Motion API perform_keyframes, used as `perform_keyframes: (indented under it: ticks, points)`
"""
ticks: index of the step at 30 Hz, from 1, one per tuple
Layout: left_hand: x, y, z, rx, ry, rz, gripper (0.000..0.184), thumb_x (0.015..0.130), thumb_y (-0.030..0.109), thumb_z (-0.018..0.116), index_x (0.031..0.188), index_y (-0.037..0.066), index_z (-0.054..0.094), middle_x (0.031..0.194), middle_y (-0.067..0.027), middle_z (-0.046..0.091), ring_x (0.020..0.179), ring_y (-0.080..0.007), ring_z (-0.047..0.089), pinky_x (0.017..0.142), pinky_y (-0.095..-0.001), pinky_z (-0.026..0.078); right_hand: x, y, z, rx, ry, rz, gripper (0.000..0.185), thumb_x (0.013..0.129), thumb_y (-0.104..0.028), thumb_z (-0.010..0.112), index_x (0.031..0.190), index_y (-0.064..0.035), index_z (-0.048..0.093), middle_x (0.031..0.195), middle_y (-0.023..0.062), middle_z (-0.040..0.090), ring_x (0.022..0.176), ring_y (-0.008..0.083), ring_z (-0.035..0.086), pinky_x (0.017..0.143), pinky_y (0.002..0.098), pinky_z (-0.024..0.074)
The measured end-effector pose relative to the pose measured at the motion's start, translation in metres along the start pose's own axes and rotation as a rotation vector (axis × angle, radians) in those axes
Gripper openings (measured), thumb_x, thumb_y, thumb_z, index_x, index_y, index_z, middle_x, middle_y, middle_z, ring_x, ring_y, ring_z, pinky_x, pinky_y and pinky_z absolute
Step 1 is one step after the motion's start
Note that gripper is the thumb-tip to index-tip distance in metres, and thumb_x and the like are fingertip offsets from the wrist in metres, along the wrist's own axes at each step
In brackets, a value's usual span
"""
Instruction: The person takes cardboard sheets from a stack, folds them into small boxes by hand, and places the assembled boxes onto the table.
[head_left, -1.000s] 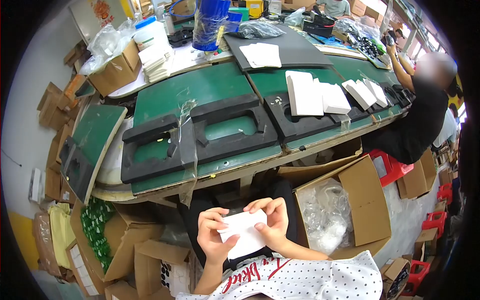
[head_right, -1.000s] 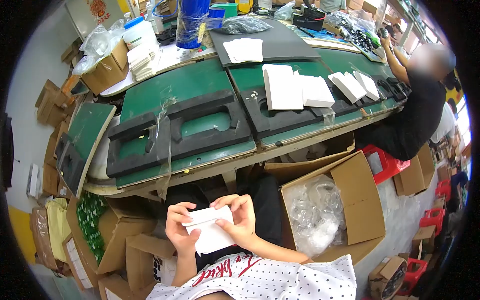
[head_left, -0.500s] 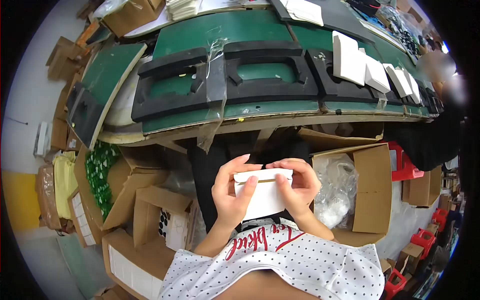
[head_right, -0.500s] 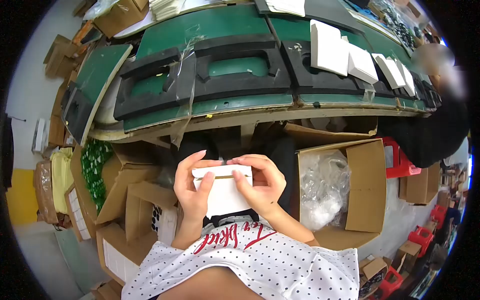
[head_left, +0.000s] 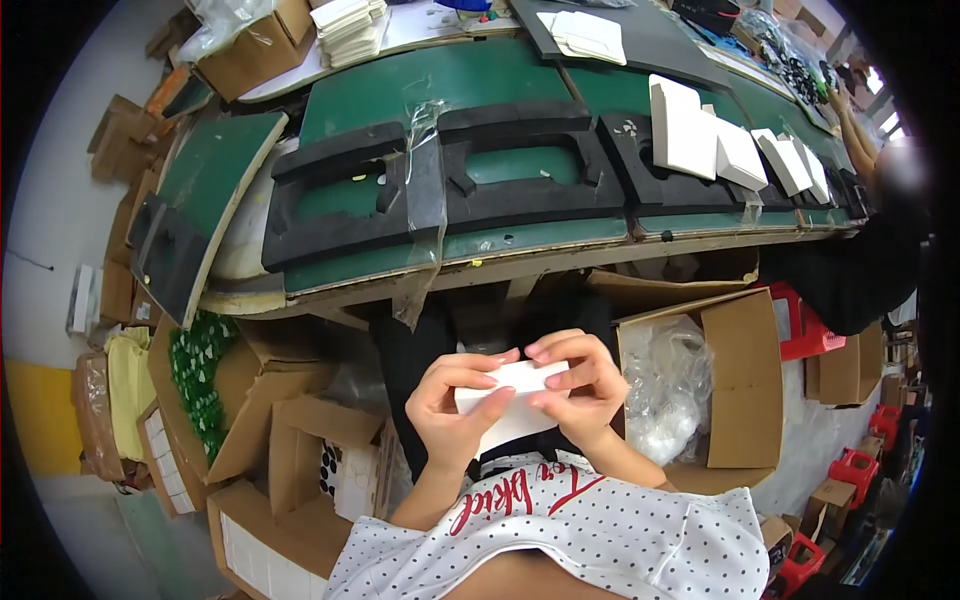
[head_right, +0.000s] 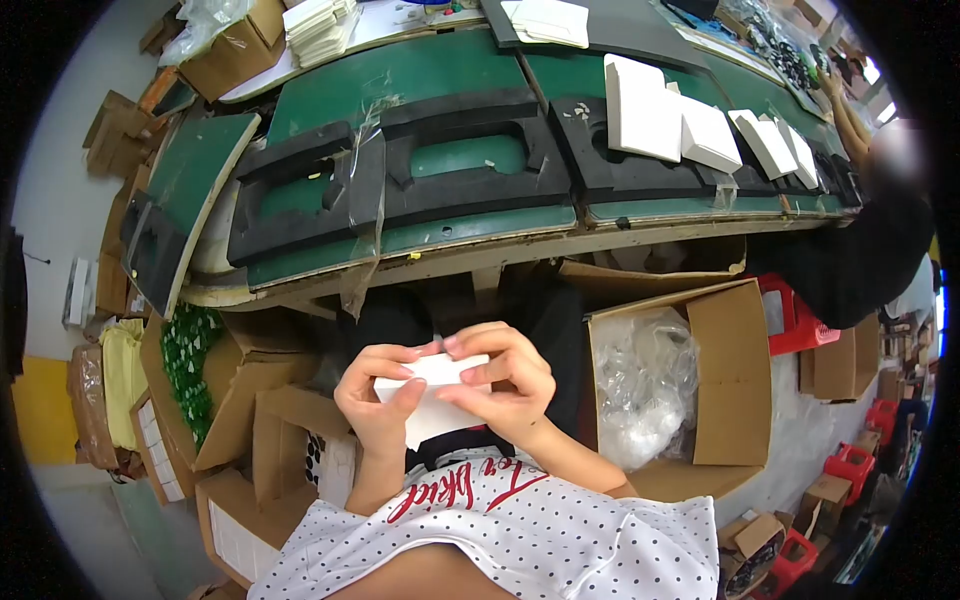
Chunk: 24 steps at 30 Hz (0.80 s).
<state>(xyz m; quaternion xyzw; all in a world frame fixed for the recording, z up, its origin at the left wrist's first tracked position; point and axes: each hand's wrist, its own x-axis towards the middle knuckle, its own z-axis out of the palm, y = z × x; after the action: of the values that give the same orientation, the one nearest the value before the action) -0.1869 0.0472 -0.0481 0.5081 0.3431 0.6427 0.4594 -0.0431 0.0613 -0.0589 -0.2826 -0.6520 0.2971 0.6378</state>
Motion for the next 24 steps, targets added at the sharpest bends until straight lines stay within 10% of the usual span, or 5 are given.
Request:
perform_keyframes:
  ticks: [6,11,19,20,24]
  points:
    - [0.010,0.004,0.003,0.115,0.085,0.090,0.049,0.067,0.002,0.069,0.110,-0.005,0.046,0.104,-0.0178,0.056,0.097,-0.0260,0.056,0.084,-0.0338,0.045,0.014,-0.015,-0.009,0.133,-0.186,0.708,0.059,0.064,-0.011,0.075,0.110,-0.0010,0.040,0.098,0.0130,0.056,0.090,0.0173,0.056,0.075,0.0286,0.0462]
    - [0.011,0.006,-0.015,0.366,-0.571,-0.189,0.058,0.071,0.002,0.065,0.124,0.003,0.041,0.113,-0.0104,0.048,0.093,-0.0150,0.052,0.071,-0.0234,0.044,0.075,-0.020,-0.058,-0.509,-0.754,0.234,0.048,0.060,-0.022,0.072,0.104,-0.0068,0.058,0.089,0.0111,0.059,0.073,0.0254,0.058,0.063,0.0297,0.0455]
    - [0.028,-0.005,0.027,-0.107,0.035,-0.086,0.052,0.086,0.003,0.042,0.134,0.004,0.019,0.132,-0.0136,0.028,0.119,-0.0240,0.035,0.097,-0.0389,0.033,0.060,-0.029,-0.028,-0.501,-0.059,0.266,0.074,0.071,-0.011,0.066,0.132,-0.0072,0.024,0.135,0.0178,0.015,0.119,0.0297,0.032,0.093,0.0399,0.0336]
    - [0.017,-0.015,0.032,0.103,-0.108,-0.030,0.052,0.085,0.003,0.043,0.133,0.003,0.022,0.135,-0.0155,0.025,0.123,-0.0266,0.030,0.101,-0.0418,0.024,0.042,-0.022,0.000,0.315,0.138,0.430,0.072,0.076,-0.010,0.061,0.133,-0.0069,0.017,0.132,0.0165,0.024,0.117,0.0266,0.035,0.092,0.0370,0.0340]
    - [0.014,-0.005,0.039,0.556,-0.312,0.133,0.051,0.082,0.011,0.050,0.129,0.002,0.032,0.134,-0.0202,0.024,0.127,-0.0337,0.016,0.102,-0.0422,0.014,0.047,-0.015,0.010,0.284,0.194,0.452,0.053,0.084,-0.005,0.047,0.130,-0.0053,0.023,0.110,0.0116,0.047,0.102,0.0156,0.045,0.087,0.0294,0.0371]
